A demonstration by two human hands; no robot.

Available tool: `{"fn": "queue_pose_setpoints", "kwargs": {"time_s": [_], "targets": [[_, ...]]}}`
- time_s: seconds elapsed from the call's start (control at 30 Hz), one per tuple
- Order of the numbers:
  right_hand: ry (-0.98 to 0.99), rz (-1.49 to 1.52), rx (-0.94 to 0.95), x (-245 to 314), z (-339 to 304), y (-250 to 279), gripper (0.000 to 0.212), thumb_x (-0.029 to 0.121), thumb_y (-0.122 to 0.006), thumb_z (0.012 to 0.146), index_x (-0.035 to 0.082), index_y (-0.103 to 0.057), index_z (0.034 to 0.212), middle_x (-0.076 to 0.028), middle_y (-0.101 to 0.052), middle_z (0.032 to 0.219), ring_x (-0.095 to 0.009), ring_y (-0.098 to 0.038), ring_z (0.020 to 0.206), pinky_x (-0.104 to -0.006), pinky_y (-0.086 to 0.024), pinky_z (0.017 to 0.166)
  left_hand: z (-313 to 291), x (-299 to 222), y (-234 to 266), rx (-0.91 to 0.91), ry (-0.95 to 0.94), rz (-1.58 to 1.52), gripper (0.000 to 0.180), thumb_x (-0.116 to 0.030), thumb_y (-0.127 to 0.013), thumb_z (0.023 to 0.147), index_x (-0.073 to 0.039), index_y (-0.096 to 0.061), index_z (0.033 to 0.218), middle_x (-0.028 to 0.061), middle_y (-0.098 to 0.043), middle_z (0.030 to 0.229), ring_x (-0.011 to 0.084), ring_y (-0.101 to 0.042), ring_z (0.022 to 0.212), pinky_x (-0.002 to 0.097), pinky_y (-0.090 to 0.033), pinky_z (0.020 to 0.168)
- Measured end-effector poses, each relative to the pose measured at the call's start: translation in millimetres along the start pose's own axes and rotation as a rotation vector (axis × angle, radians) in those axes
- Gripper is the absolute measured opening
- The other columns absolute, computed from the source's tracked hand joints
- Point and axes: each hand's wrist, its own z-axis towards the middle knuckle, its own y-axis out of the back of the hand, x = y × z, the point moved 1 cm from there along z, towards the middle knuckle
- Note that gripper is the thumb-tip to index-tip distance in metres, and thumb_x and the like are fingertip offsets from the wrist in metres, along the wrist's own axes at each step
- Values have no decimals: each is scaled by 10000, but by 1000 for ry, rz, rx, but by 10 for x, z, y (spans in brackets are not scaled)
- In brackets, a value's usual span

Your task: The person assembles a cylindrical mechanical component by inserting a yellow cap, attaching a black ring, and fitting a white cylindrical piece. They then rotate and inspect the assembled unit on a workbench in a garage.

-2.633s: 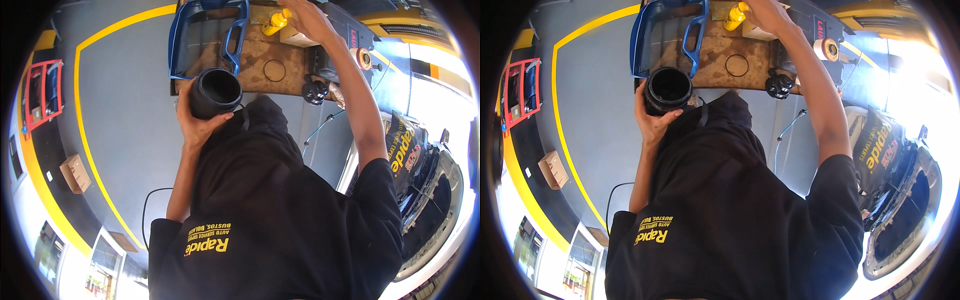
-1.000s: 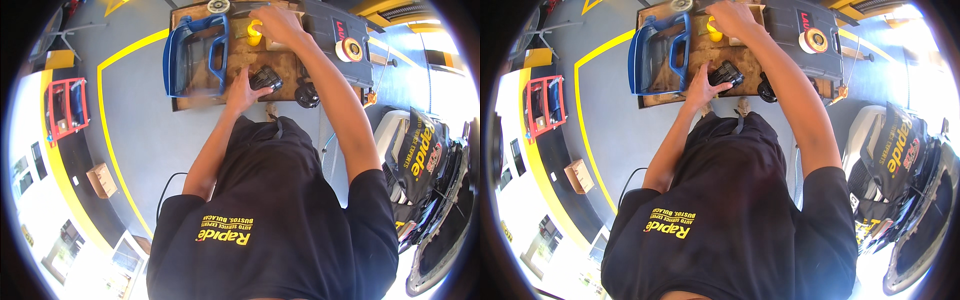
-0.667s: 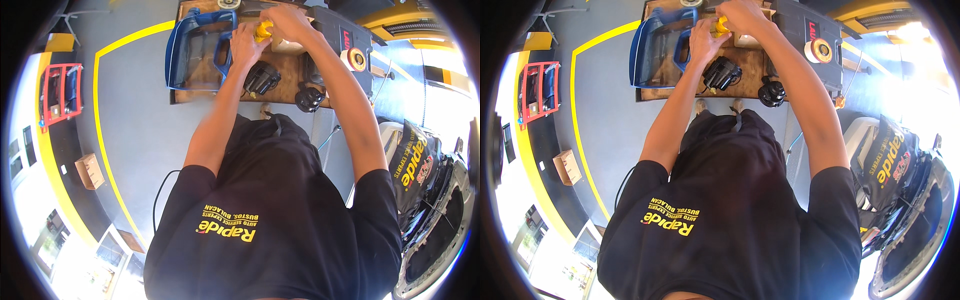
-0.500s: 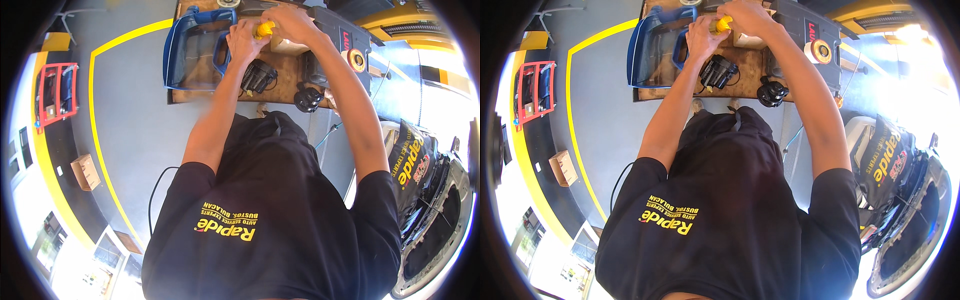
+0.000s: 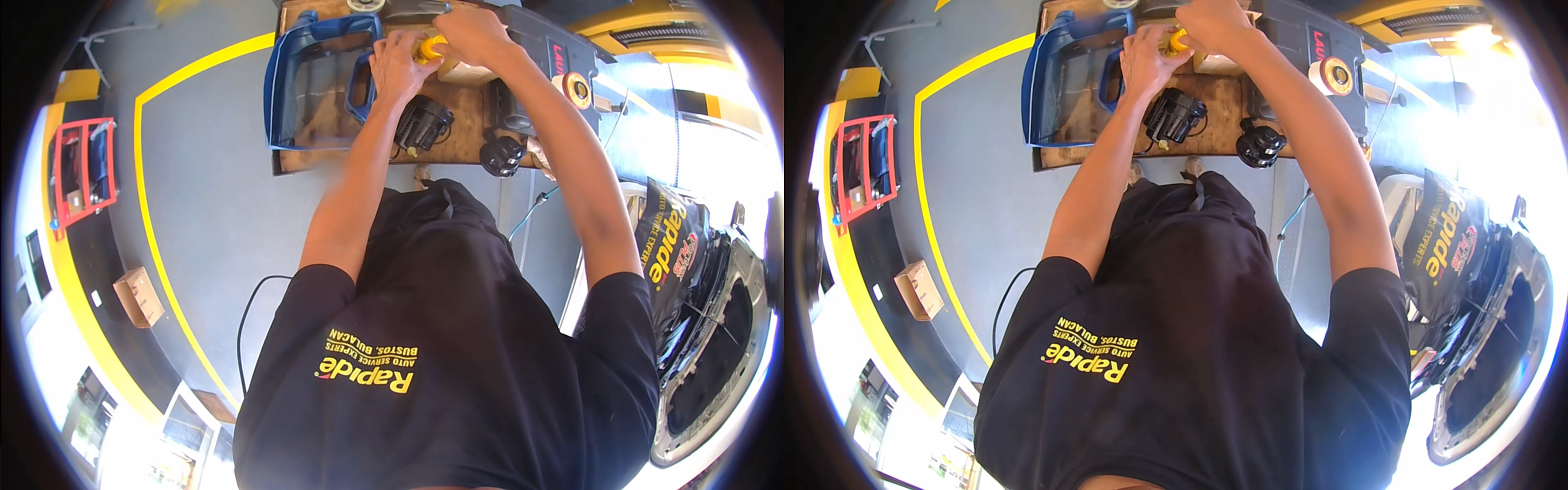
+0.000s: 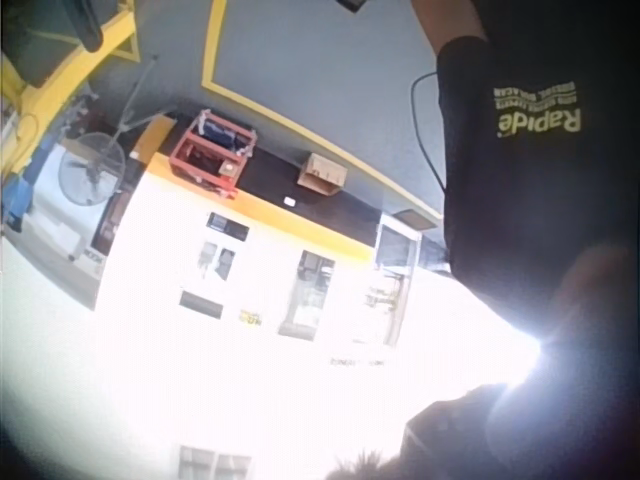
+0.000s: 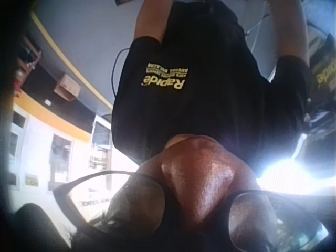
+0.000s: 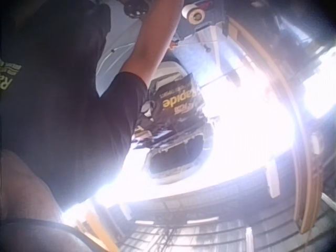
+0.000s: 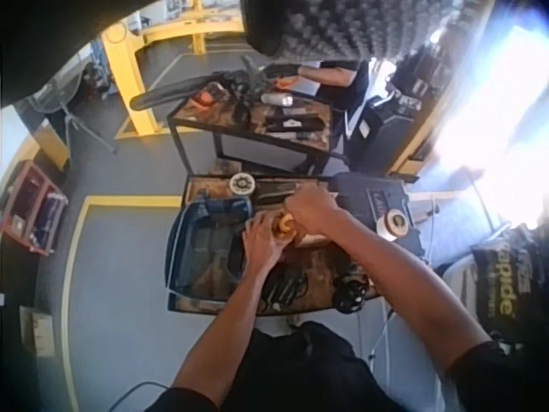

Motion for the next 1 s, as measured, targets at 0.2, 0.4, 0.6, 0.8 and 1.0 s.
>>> {"fn": "queue_pose_setpoints", "kwargs": {"time_s": [0.2,0.4,0.6,0.8,1.0], "targets": [[-69,118,23,40,-2,-2,288,329,-828,793,55,-818,884,-190,-789,949,-361,-775,916,-491,-620,747,31,40,-23,-35,-59,4,535,-391,-916,737,-229,-721,1209,32,-663,1207,324,-606,1091,462,-512,895],[-230,307,110,204,117,-86,233,283,-772,844,59,-823,886,-191,-793,935,-340,-783,846,-481,-623,719,49,175,42,6,-89,70,589,-368,-926,741,-152,-694,1237,75,-674,1232,365,-618,1097,463,-515,959],[-408,503,-25,212,73,-147,195,251,-755,849,67,-820,859,-188,-787,917,-345,-780,859,-456,-624,729,2,-45,4,82,-54,106,688,-291,-926,743,-132,-627,1342,108,-638,1294,395,-591,1156,486,-507,974],[-382,680,-756,247,-795,-42,306,367,-723,960,85,-753,1073,-121,-743,945,-325,-722,808,-448,-563,684,19,-11,-39,83,-10,148,688,-352,-911,763,-134,-642,1358,114,-625,1316,394,-591,1160,485,-499,1012],[-917,586,-688,-33,-2846,-1455,219,202,-761,922,96,-761,1113,-115,-718,1127,-333,-677,1056,-459,-546,907,35,-202,-10,-8,73,-6,760,-450,-896,821,-73,-605,1414,145,-573,1355,320,-594,1159,441,-493,1027]]}}
